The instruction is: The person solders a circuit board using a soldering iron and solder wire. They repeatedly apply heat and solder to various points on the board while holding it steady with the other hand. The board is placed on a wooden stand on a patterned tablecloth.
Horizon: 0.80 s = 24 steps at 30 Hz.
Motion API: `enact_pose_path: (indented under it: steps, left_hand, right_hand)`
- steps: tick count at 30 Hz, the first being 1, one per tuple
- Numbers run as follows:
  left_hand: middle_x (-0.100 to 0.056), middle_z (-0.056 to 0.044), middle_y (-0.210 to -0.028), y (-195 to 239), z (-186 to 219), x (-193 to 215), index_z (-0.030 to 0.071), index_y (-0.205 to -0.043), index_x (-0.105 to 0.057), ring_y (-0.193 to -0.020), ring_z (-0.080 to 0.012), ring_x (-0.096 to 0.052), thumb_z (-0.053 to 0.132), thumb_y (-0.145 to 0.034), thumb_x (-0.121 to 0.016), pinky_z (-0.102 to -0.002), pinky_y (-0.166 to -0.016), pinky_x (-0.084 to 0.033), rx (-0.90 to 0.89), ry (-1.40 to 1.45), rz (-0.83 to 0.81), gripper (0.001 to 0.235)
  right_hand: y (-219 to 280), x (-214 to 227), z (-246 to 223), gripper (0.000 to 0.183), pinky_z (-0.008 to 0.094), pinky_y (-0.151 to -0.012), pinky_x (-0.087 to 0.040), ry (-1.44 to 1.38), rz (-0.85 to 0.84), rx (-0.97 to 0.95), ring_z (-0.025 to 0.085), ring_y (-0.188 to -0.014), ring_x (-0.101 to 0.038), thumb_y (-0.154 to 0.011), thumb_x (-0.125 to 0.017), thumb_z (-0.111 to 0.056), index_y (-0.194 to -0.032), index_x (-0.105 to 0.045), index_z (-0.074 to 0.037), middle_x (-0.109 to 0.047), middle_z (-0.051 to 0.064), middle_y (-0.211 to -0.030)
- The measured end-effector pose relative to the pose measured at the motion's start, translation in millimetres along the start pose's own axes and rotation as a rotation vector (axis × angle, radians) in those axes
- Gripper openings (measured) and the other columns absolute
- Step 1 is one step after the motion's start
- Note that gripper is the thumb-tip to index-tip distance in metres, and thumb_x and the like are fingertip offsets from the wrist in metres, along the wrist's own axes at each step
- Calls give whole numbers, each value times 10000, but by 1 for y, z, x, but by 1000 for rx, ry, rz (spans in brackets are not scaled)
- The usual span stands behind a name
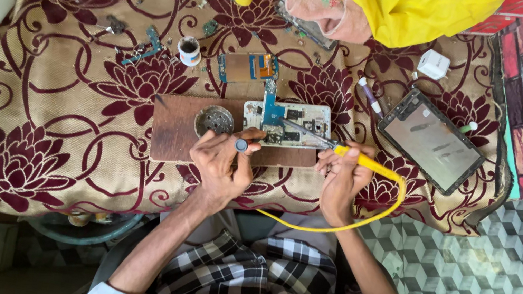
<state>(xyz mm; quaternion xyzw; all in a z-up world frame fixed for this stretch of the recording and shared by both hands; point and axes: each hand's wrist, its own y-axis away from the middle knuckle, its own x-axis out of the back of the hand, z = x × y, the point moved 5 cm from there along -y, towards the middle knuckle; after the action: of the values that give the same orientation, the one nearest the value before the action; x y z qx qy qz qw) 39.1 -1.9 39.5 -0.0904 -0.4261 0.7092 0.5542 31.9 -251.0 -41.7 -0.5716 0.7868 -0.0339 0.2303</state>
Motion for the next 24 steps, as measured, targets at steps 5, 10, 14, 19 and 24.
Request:
enact_pose_path:
  steps: [5,10,14,19,24]
  left_hand:
    - [-792,17,-879,-2,4,2,89,-884,-757,-532,-86,-560,82,-969,-589,-301,-568,-327,-37,1,3,188]
    - [-779,16,-870,-5,9,5,71,-902,-766,-542,-101,-571,52,-939,-612,-305,-575,-329,-42,11,4,160]
    - [-798,4,-893,-6,10,6,87,-874,-754,-537,-105,-561,52,-945,-608,-305,-579,-331,-37,7,-11,166]
    - [-778,12,-853,-4,10,4,75,-936,-774,-541,-94,-568,72,-953,-604,-308,-584,-333,-40,-6,5,170]
    - [-796,11,-840,-2,6,2,79,-923,-786,-498,-98,-527,61,-941,-606,-311,-562,-330,-17,-11,-8,182]
  right_hand:
    - [3,4,4,256,252,-542,-435,-34,14,-80,170,-591,-608,-1163,-460,-288,-1148,-465,-33,-629,141,-754]
    - [1,-2,0,254,259,-563,-445,66,-39,-72,172,-613,-614,-1153,-448,-272,-1158,-477,-19,-644,150,-762]
    - [0,-7,-2,255,250,-578,-449,163,-83,-57,159,-632,-623,-1164,-430,-264,-1144,-483,-15,-648,139,-765]
    - [2,-2,-1,235,226,-528,-420,144,-47,-72,130,-598,-590,-1158,-440,-244,-1083,-481,-25,-619,112,-734]
    - [3,3,4,221,222,-529,-411,78,10,-69,126,-586,-574,-1149,-451,-247,-1073,-473,-41,-597,89,-716]
